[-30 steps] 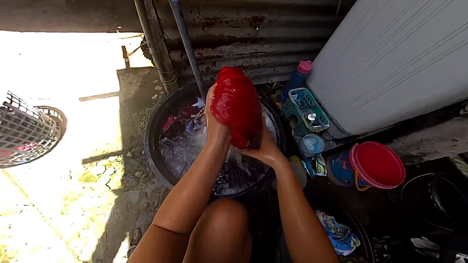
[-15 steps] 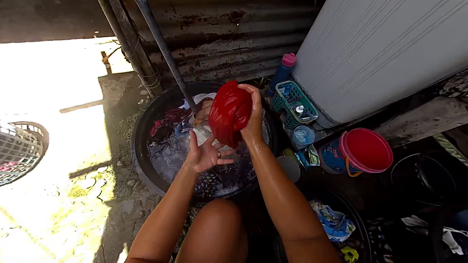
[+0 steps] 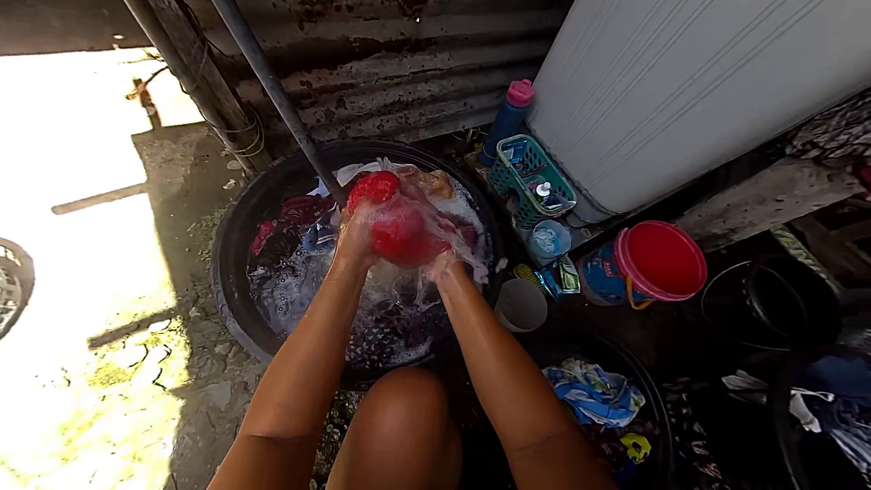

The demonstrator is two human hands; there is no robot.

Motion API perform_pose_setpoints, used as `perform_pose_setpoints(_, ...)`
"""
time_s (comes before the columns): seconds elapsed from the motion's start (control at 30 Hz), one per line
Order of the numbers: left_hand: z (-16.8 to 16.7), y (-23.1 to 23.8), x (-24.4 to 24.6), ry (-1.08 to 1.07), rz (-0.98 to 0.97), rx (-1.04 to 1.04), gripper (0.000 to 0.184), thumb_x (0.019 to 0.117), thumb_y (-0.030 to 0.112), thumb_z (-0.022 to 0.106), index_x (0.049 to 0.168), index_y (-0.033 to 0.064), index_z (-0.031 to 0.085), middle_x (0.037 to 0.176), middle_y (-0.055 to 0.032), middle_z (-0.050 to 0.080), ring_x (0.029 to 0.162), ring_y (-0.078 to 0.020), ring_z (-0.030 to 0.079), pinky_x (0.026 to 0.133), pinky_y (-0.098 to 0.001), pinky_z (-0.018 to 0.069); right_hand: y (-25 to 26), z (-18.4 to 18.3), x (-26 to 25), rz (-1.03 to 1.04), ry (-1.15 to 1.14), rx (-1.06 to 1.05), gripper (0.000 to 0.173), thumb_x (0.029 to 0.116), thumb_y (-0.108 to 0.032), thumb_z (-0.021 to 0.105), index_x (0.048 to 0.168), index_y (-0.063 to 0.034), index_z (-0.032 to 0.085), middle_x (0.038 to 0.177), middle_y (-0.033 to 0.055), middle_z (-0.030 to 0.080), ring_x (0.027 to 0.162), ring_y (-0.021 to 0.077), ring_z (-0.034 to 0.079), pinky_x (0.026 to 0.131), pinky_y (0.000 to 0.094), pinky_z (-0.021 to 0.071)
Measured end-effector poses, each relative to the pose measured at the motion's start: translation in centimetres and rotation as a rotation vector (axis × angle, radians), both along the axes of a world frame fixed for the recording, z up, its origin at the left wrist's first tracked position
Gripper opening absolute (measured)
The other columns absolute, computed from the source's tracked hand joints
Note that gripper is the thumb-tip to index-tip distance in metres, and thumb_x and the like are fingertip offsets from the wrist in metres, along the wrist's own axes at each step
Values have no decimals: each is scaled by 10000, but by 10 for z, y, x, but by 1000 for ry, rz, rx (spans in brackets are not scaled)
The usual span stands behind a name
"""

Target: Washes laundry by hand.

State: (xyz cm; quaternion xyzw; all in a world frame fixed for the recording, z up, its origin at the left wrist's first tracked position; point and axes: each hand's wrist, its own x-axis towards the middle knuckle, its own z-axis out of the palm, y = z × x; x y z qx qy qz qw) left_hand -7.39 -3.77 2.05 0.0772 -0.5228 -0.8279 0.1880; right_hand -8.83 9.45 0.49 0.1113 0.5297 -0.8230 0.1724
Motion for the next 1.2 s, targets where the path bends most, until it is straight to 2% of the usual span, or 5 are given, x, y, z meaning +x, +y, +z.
perform_pose_setpoints(0.5, 10, 46, 6, -208, -647, -147, 348, 988, 227, 292, 894, 274, 624, 818, 111, 722, 772, 4, 682, 682, -212, 581, 110, -2, 42, 227, -4, 80, 255, 1072, -111, 466, 1308, -55, 544, 1103, 76, 649, 985, 141, 634, 868, 356, 555)
perform_pose_setpoints(0.63, 37, 130, 20, -363, -1068, -330, 456, 1073, 560, 310, 1301, 232, 531, 1071, 70, 722, 976, -69, 708, 826, -291, 618, 275, 34, 108, 193, 249, 576, 552, 944, -50, 632, 1440, 7, 397, 1334, 159, 578, 1176, 162, 611, 995, 370, 541)
perform_pose_setpoints(0.87, -17, 306, 62, -577, -1367, -1401, 600, 1059, 504, 501, 1248, -49, 635, 1047, -296, 684, 909, -434, 692, 836, -629, 545, 468, 12, 229, 396, -18, 1130, 829, 667, -59, 938, 1343, 8, 463, 1298, 247, 574, 1199, 359, 593, 1002, 531, 511)
perform_pose_setpoints(1.03, -74, 391, 115, -302, -1462, -1838, 385, 1047, 351, 552, 1210, 33, 696, 1214, -260, 669, 1162, -465, 626, 923, -698, 486, 470, -77, 260, 728, -312, 1455, 694, 859, -211, 808, 1469, -57, 514, 1503, 302, 449, 1406, 542, 374, 1053, 764, 347)
perform_pose_setpoints(1.2, -185, 423, 193, -530, -1764, -1681, 1029, 921, 656, 628, 1665, 173, 106, 1714, -185, -97, 1542, -525, -78, 1150, -789, 108, 454, -168, 272, 864, -504, 1258, 875, 943, -373, 715, 1611, -46, 253, 1613, 343, 243, 1404, 555, 386, 1095, 701, 372)
